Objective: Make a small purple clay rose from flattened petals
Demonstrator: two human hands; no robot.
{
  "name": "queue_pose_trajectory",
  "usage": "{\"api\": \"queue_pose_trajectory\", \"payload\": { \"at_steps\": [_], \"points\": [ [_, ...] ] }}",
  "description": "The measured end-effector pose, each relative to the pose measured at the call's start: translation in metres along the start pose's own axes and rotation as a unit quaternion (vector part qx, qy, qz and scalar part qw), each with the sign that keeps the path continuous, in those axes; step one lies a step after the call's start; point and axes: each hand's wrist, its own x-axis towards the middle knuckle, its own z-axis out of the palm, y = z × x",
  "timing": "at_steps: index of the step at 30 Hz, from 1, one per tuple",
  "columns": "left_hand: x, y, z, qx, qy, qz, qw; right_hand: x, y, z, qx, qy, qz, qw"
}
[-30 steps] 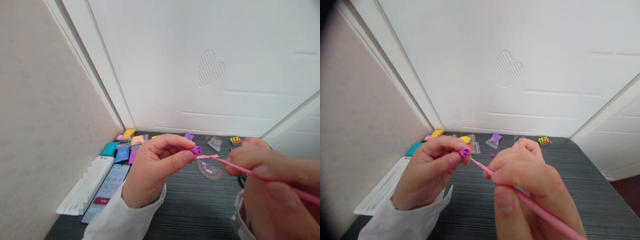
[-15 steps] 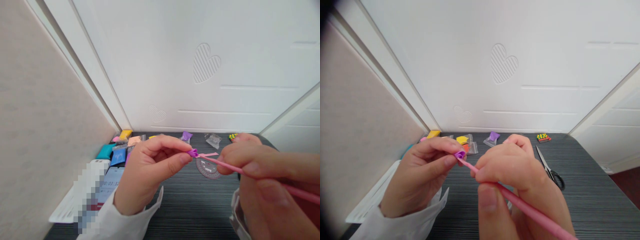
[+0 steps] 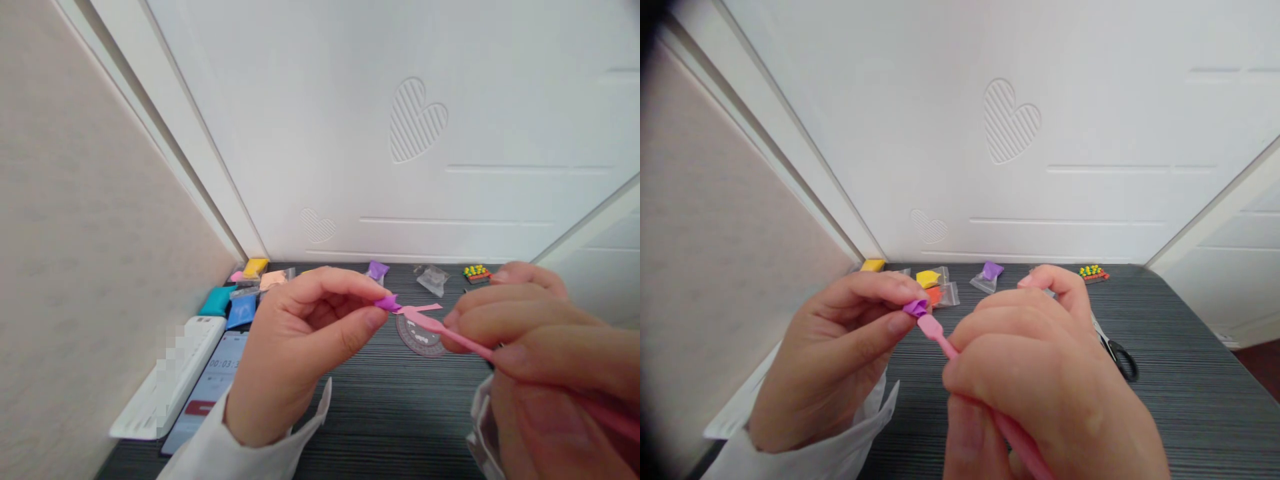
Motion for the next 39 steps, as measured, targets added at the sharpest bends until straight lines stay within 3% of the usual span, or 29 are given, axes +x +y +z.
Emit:
{"api": "queue_pose_trajectory", "payload": {
  "at_steps": [3, 6, 9, 16, 21, 26, 31, 39],
  "points": [
    [-0.001, 0.002, 0.004, 0.007, 0.017, 0.009, 1.000, 0.001, 0.003, -0.003, -0.009, -0.041, -0.091, 0.995],
    [-0.002, 0.004, 0.007, 0.005, 0.029, 0.018, 0.999, 0.000, 0.004, -0.007, -0.014, -0.100, -0.079, 0.992],
    [-0.003, 0.004, 0.007, 0.006, 0.016, 0.021, 1.000, -0.001, 0.004, -0.009, -0.034, -0.082, -0.072, 0.993],
    [-0.003, 0.003, 0.003, 0.011, -0.006, 0.023, 1.000, 0.002, 0.008, -0.013, -0.029, -0.118, -0.121, 0.985],
    [-0.003, 0.004, 0.003, 0.007, -0.007, 0.018, 1.000, 0.001, 0.004, -0.008, -0.017, -0.051, -0.073, 0.996],
    [-0.004, 0.005, 0.003, 0.016, -0.012, 0.014, 1.000, 0.002, 0.006, -0.009, -0.017, -0.112, -0.120, 0.986],
    [-0.005, 0.004, 0.003, 0.018, -0.008, 0.021, 1.000, 0.001, 0.004, -0.006, -0.041, -0.065, -0.095, 0.993],
    [-0.005, 0.005, 0.005, 0.022, 0.004, 0.021, 1.000, 0.005, 0.005, -0.011, -0.047, -0.136, -0.121, 0.982]
  ]
}}
